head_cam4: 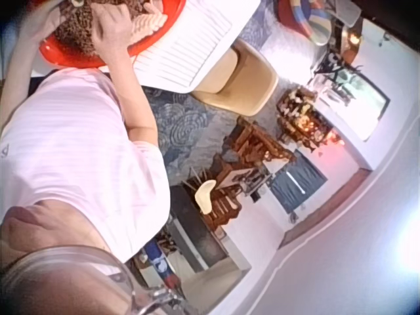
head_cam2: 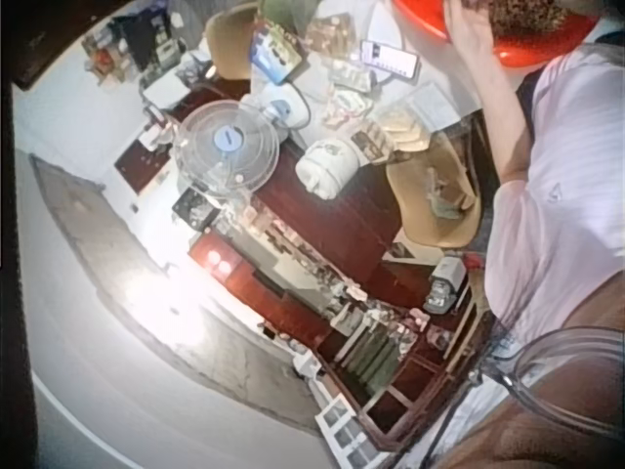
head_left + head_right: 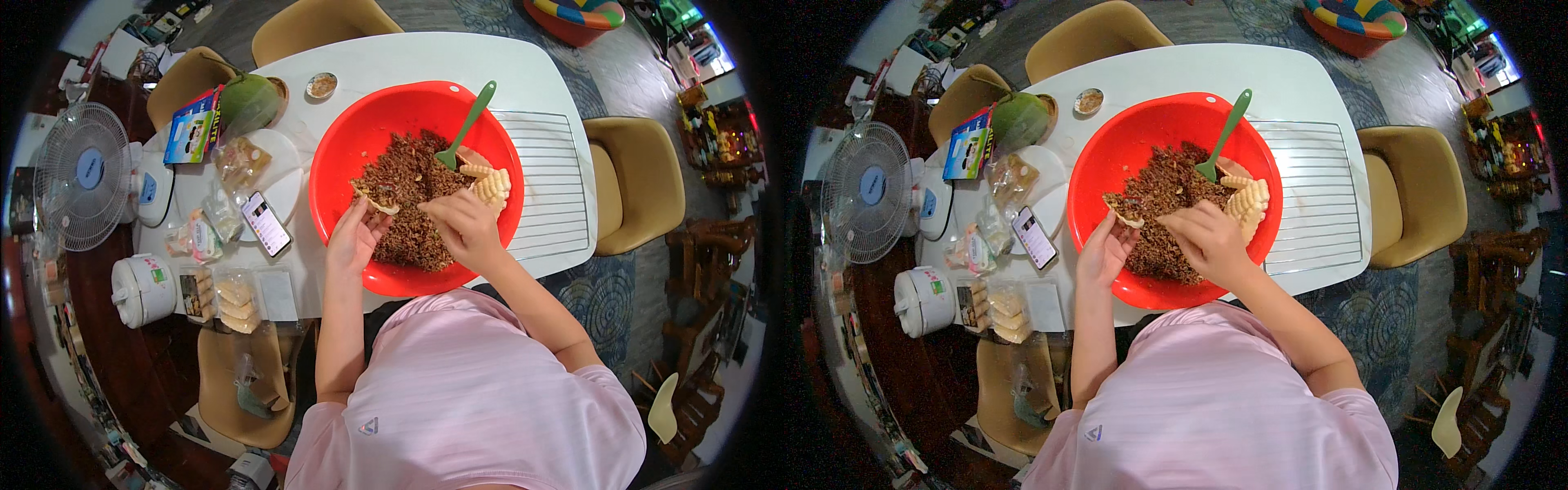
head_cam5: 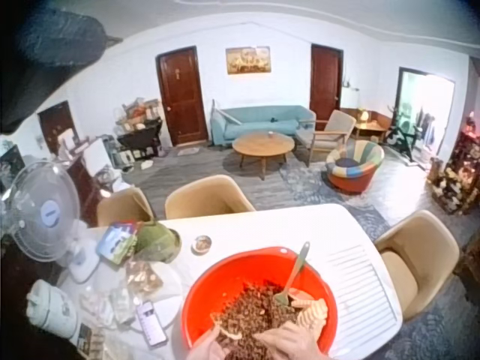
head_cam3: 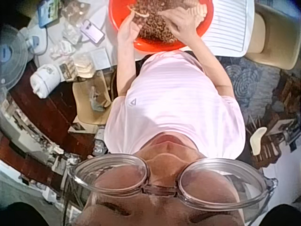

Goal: The person pours hot water into a glass, then moves to a dining table to assemble food items. They open a package of waffle-like snacks and use a spoon to spread a brown mixture onto them, placing the finished items on a wire rack.

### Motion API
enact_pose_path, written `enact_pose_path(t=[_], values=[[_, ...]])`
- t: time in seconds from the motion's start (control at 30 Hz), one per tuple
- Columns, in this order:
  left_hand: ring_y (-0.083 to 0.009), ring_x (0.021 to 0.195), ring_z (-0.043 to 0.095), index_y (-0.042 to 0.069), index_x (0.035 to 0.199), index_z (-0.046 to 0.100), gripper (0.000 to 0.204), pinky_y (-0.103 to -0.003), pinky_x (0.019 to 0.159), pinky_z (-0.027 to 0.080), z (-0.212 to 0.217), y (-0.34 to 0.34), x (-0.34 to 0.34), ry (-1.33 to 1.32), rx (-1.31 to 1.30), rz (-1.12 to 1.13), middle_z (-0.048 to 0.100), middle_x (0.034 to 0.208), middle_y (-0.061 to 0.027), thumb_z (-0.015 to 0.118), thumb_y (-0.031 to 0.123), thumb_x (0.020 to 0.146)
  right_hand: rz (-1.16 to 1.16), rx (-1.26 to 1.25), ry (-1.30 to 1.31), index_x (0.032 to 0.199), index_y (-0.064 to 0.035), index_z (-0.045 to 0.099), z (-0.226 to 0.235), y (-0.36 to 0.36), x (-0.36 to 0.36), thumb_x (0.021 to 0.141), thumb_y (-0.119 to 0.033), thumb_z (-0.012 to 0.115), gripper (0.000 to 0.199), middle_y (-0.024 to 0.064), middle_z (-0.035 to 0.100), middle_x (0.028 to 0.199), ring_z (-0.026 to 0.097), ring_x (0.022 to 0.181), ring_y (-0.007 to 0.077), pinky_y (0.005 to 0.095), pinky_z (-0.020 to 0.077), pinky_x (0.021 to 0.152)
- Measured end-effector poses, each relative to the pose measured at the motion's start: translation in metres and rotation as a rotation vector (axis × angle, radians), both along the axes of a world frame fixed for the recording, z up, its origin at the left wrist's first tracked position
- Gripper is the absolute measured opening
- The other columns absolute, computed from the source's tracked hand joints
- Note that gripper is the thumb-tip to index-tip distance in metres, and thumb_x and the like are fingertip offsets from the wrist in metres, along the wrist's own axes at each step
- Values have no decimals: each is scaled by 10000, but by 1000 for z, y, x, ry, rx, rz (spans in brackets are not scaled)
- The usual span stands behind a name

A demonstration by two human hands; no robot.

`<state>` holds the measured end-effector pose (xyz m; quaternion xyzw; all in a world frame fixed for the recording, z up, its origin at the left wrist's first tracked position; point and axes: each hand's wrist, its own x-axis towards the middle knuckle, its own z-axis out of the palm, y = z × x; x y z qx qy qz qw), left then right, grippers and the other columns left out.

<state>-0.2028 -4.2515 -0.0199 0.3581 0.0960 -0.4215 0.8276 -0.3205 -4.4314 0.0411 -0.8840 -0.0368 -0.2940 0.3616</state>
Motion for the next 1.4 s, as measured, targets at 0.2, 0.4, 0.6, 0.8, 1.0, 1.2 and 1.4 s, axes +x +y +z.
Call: enact_pose_path(t=[0.2, 0.4, 0.6, 0.8, 1.0, 1.2, 1.4], values=[[-193, 939, 599, 57, 1088, 577, 208, -342, 824, 528, -9, -3, 0, 36, -19, 8, 621, 1001, -69, 544, 196, 937, 40, -132, -59, 1034, -43, 650, -12, 5, -11, 682, 7, 657, 356, 65, 658, 918, 557, 702, 220, 322, 474, 616], [-185, 934, 595, 46, 1091, 574, 223, -333, 828, 528, -10, -5, -1, 72, -30, 37, 620, 992, -64, 551, 202, 934, 22, -167, -67, 1046, -52, 657, -18, 7, -29, 675, -5, 663, 373, 64, 659, 925, 556, 709, 214, 317, 469, 609], [-173, 924, 594, 58, 1112, 562, 225, -332, 835, 524, -12, -5, -3, 62, -43, 91, 618, 986, -57, 551, 196, 935, -77, -78, -72, 1006, -36, 668, -10, 4, -43, 741, 4, 638, 270, 69, 671, 888, 554, 692, 213, 312, 458, 610], [-159, 894, 607, 83, 1157, 539, 235, -325, 801, 517, -6, -9, -11, -108, 72, 104, 620, 1016, -49, 532, 183, 945, -201, 447, 56, 978, -7, 670, 6, 6, -34, 858, -18, 570, 156, 57, 681, 789, 536, 656, 145, 267, 413, 619], [-158, 893, 616, 89, 1185, 529, 245, -312, 758, 509, -6, -10, -20, -86, 26, 83, 621, 1056, -43, 509, 176, 957, -229, 1184, 205, 1014, 13, 646, -2, 3, -14, 916, -116, 541, 193, 51, 675, 819, 508, 647, 71, 218, 407, 609], [-180, 940, 600, 75, 1210, 518, 272, -333, 789, 514, 2, -6, -22, -18, -153, 4, 602, 1097, -66, 476, 197, 970, -152, 1650, 335, 968, -22, 640, -41, -22, -11, 919, -164, 536, 183, 16, 629, 754, 519, 665, 61, 191, 410, 629], [-183, 949, 583, 71, 1277, 467, 322, -341, 806, 506, 6, -8, -26, -9, -139, -21, 577, 1150, -74, 428, 201, 985, -186, 1747, 409, 979, -39, 636, -50, -23, -10, 907, -192, 543, 193, -29, 574, 743, 507, 660, 70, 207, 414, 610]])
